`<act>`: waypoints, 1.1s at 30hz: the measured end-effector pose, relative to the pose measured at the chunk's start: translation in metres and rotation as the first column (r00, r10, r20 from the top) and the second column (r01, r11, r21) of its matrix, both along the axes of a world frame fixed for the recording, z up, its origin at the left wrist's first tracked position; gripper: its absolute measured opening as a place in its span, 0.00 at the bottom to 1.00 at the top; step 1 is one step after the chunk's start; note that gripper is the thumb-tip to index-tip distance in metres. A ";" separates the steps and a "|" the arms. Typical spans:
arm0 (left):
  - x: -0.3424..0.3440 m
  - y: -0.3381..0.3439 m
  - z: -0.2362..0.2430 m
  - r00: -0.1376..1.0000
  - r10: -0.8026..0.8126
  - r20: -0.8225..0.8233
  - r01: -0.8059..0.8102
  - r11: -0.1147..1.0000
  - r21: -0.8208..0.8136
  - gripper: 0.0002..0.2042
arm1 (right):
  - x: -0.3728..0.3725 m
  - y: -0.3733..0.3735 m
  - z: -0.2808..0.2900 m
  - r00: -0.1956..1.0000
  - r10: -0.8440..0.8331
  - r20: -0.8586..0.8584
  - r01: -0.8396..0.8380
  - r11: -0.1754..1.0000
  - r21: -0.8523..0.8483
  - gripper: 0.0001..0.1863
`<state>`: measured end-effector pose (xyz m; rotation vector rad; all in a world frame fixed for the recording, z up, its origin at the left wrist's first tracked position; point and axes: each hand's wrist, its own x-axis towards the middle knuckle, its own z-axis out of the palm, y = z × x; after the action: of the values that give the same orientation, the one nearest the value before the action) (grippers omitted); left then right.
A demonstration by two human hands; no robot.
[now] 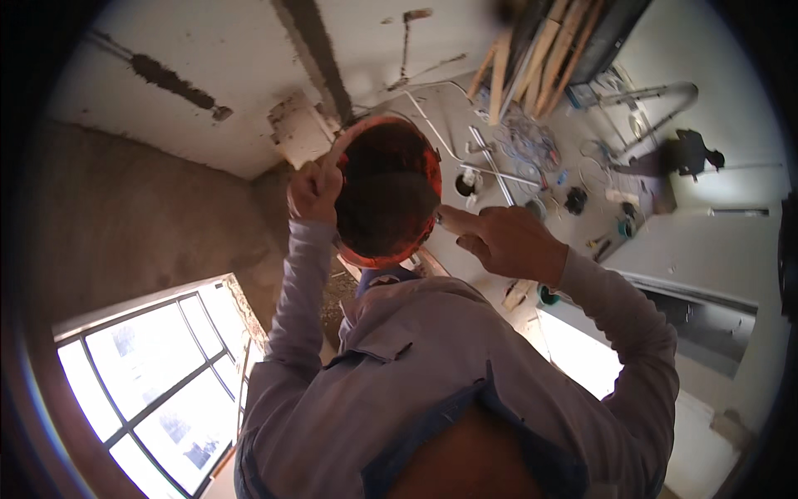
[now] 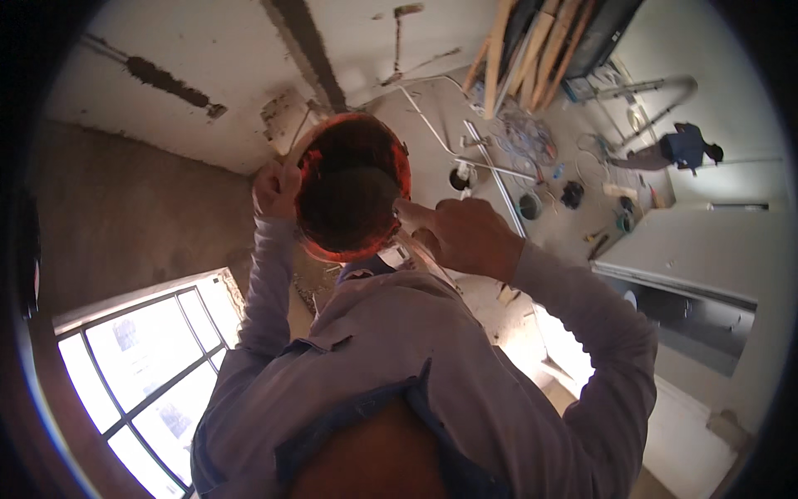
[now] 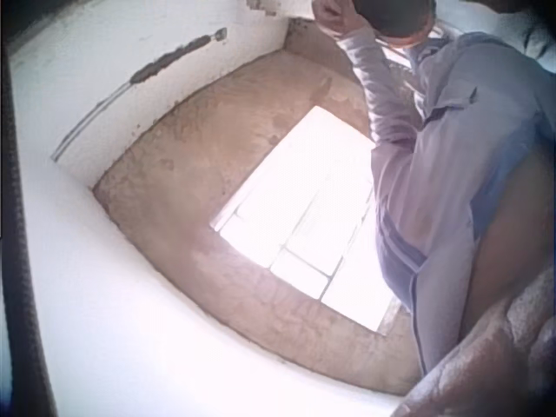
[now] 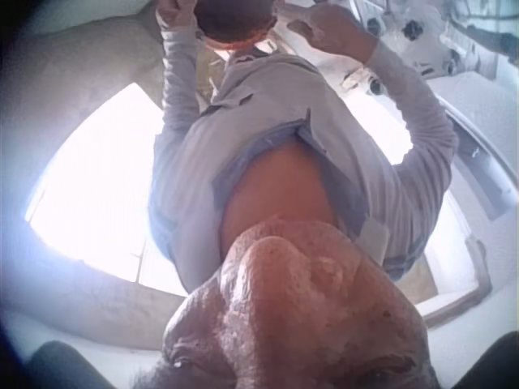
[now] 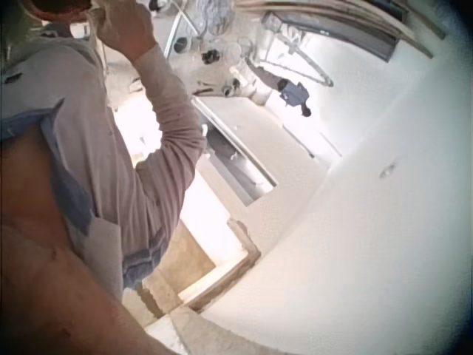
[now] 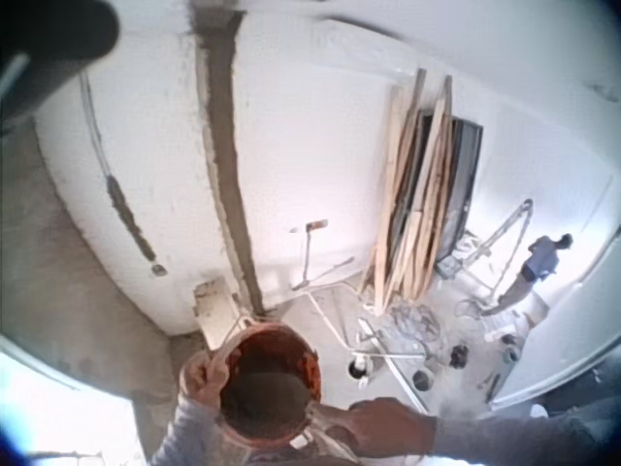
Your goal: The person applies plaster from a bucket onto a gap in the ceiling using a trowel.
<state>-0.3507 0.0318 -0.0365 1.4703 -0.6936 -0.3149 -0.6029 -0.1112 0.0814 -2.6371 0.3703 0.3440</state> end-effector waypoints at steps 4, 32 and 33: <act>-0.012 0.035 0.008 0.994 0.086 0.061 -0.084 0.996 -0.035 0.19 | 0.030 0.003 -0.058 0.990 0.139 -0.034 -0.137 0.989 0.055 0.20; 0.017 0.267 -0.126 0.341 0.939 0.034 -0.852 0.294 0.433 0.16 | 0.116 -0.043 -0.206 0.921 -0.390 -0.001 0.183 0.430 0.884 0.25; 0.025 0.263 -0.129 0.346 0.935 0.074 -0.853 0.281 0.439 0.17 | 0.118 -0.065 -0.223 0.875 -0.462 -0.144 0.354 0.407 0.842 0.22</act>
<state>-0.3259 0.2946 -0.1657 1.9689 0.5272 0.3395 -0.4846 -0.1758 -0.1420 -1.4851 0.6081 0.1373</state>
